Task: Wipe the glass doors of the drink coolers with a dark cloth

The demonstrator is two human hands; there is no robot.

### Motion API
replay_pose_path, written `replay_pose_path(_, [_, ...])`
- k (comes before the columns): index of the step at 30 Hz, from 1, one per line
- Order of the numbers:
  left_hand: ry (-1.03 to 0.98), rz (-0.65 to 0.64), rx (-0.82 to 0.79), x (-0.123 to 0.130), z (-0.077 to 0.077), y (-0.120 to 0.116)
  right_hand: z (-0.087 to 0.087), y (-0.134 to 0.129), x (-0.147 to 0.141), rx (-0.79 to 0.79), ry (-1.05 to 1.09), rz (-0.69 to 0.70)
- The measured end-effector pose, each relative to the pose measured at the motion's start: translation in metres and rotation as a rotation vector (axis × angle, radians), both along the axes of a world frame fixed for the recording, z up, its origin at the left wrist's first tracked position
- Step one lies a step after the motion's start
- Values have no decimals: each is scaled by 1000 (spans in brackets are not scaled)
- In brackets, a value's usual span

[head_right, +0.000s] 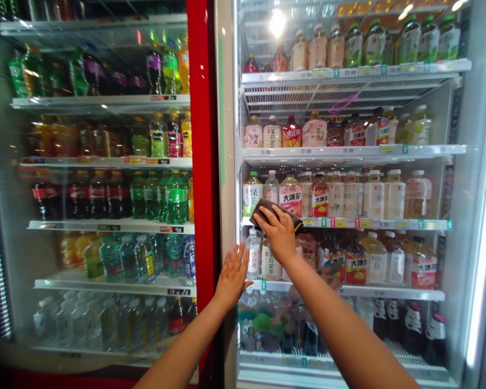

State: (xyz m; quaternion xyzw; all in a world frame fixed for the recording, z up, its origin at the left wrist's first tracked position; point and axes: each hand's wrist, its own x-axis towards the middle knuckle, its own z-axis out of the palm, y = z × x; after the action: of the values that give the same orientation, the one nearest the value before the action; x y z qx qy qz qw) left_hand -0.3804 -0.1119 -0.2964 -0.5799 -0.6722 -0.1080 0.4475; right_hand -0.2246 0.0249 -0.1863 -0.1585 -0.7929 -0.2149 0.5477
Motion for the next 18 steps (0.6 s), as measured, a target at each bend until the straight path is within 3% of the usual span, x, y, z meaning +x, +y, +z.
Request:
replay_pose_path(3, [-38,19,7,3,-19,-6,-6,-16,-20,36,-66,17])
replay_pose_path(7, [-109,36,-18,-5,-34,-9,-22,-18,-16,156,-229,81])
replay_pose_path(10, [-128,25,-48,-13,-38,-7,-13,-14,-18,133,-172,69])
replay_pose_path(14, [-137,24,-61,-15,-40,-5,8,-27,-51,57,-38,56])
replay_pose_path(18, [-153,38,-76,-16,-42,-3,2,-36,-63,164,-173,149])
